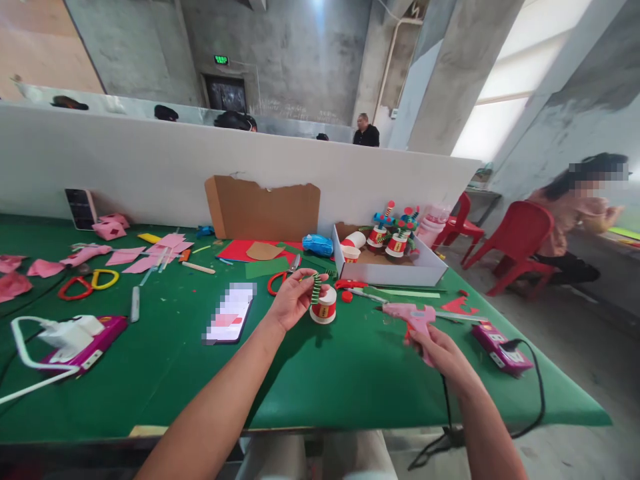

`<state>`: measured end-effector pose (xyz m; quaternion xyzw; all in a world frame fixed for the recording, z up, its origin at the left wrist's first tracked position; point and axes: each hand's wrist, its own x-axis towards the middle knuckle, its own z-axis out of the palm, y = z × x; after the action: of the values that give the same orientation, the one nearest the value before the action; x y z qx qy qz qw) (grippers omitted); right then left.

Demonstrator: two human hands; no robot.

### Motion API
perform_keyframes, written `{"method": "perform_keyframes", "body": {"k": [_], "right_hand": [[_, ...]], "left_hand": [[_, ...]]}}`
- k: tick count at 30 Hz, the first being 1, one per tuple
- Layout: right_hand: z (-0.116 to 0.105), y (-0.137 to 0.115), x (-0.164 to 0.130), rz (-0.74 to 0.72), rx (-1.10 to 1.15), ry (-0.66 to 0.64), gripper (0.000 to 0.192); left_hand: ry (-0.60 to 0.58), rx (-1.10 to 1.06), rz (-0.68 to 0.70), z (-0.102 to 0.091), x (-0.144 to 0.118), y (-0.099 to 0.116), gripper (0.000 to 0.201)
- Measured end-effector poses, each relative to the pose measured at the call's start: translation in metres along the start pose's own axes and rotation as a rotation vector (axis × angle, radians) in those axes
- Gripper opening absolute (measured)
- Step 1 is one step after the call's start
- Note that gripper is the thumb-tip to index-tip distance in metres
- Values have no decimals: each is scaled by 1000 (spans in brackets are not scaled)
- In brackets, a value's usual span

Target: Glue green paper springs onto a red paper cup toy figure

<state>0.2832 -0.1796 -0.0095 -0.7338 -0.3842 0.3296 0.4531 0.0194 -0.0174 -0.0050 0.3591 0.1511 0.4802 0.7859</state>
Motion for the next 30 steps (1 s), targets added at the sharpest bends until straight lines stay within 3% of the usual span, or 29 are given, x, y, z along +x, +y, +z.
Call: {"method": "perform_keyframes", "body": {"k": [4,10,14,16,20,23,26,30], "right_hand": [[-27,26,8,50,-400,105,34],[-43,32,8,-139,-924,85,34],[-50,5,24,-68,-1117,174,41],[-47,-24,47,-185,-1090,261,39],[-15,-91,120,-452,-836,216,34],[23,-123,181,-394,-720,189,25],[54,-132,232,-357,-710,233,20],[77,-122,278,-244,-685,214,24]], "left_hand": [[8,3,-5,-2,0,-1,25],[8,8,-15,0,-1,-2,28],[17,-10,-35,3,-2,-4,31],[33,-18,-46,4,-1,-5,34],[49,-20,-58,5,-1,-4,35],[56,-28,-78,6,-2,-3,36],[71,-36,-112,9,-3,-4,40],[73,-21,-147,13,-4,-5,42]]}}
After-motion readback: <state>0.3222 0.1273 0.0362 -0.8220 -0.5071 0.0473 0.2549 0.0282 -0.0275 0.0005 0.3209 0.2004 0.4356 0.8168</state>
